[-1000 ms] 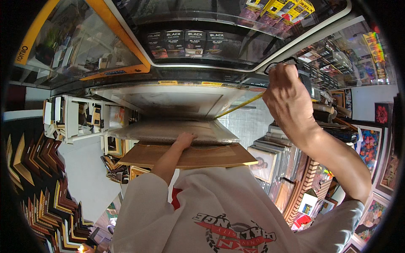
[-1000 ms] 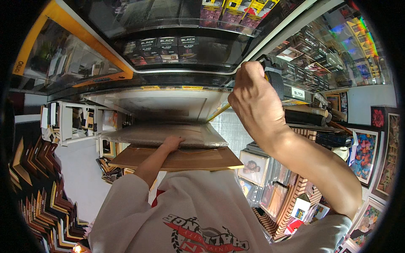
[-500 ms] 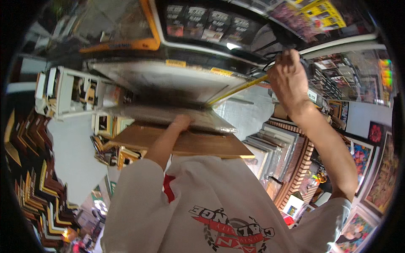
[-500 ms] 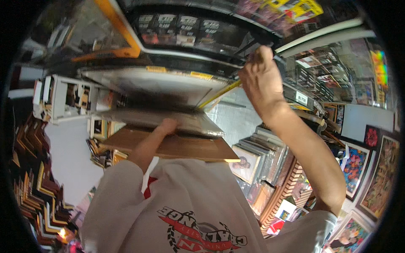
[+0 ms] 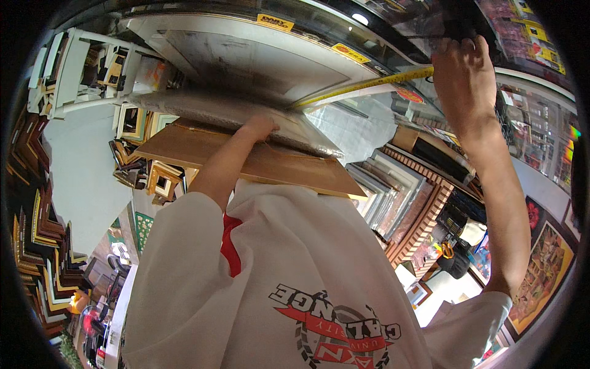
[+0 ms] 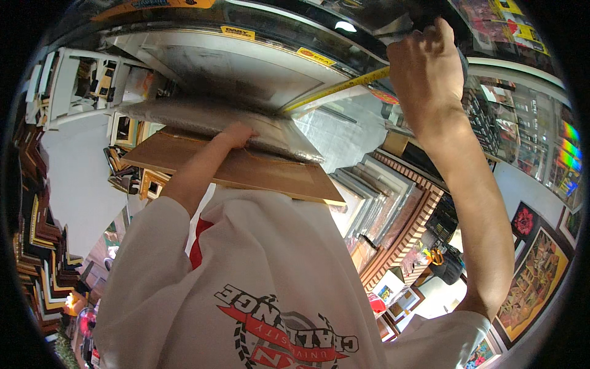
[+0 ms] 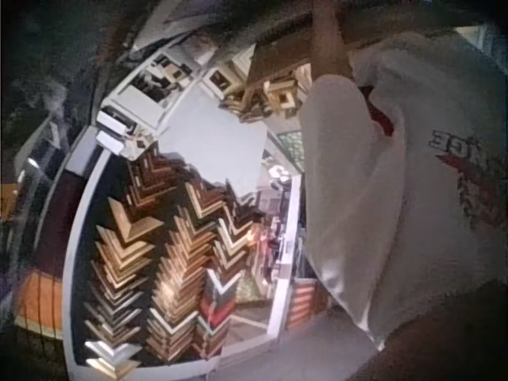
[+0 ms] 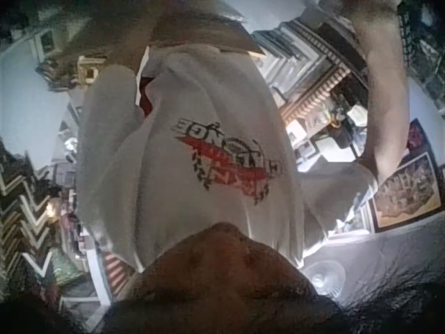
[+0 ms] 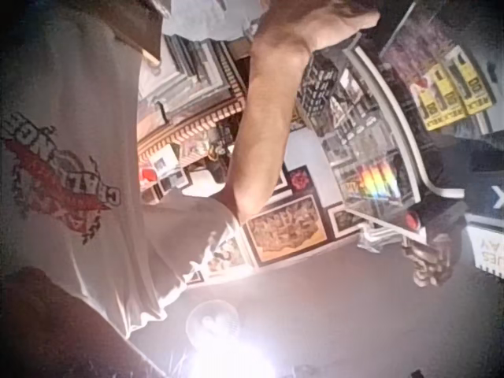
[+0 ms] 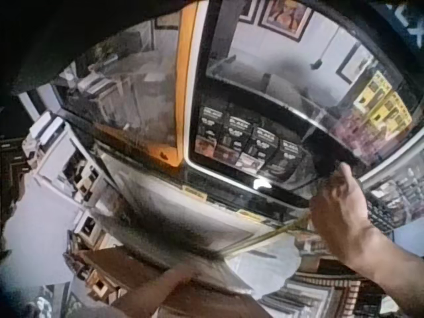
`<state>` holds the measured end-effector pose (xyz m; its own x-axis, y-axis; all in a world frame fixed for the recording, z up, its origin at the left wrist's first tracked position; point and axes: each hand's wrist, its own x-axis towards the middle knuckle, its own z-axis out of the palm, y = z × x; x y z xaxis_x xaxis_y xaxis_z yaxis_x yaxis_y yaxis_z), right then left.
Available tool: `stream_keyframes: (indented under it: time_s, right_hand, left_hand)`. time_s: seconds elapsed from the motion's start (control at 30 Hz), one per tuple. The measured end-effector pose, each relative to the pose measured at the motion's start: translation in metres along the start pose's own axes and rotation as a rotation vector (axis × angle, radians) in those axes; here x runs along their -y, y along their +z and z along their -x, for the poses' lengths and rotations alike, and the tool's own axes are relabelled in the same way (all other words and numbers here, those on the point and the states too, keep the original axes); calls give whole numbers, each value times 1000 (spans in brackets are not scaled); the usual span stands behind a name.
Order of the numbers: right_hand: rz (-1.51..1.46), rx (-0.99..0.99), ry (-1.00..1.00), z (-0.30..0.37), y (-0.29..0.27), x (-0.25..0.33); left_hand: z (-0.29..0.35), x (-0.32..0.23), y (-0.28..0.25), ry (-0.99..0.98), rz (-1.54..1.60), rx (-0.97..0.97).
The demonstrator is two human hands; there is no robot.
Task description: The person cuts a large white board into smaller pieces using a utility knife and a wooden straightedge on a workbench. After cutting, the person walks into a shop and measures a framed artwork with a tape measure.
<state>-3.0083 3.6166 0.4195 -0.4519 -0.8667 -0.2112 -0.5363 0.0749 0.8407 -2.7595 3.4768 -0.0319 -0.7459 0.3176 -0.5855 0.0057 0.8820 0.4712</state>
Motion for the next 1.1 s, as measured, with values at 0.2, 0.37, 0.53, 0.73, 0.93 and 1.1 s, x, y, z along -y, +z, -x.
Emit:
stream_keyframes:
  time_s: [0.2,0.37,0.53,0.73,0.93,1.1]
  right_hand:
    - [14,-78,-32,3,14,-4]
    - [57,-110,-32,-4,13,-3]
    - [88,206,-5,-7,-28,7]
    - [104,355,-24,-15,-64,13]
    - [131,333,-93,-14,-70,10]
    - [138,332,-85,-23,-45,24]
  left_hand:
    - [4,-8,-13,-52,-24,52]
    - [2,-9,-16,-96,43,88]
    - [3,-6,-6,-57,15,30]
    - [5,-8,-9,-66,14,17]
    - [3,-6,-6,-68,-12,27]
    - [-7,0,-2,-62,2,21]
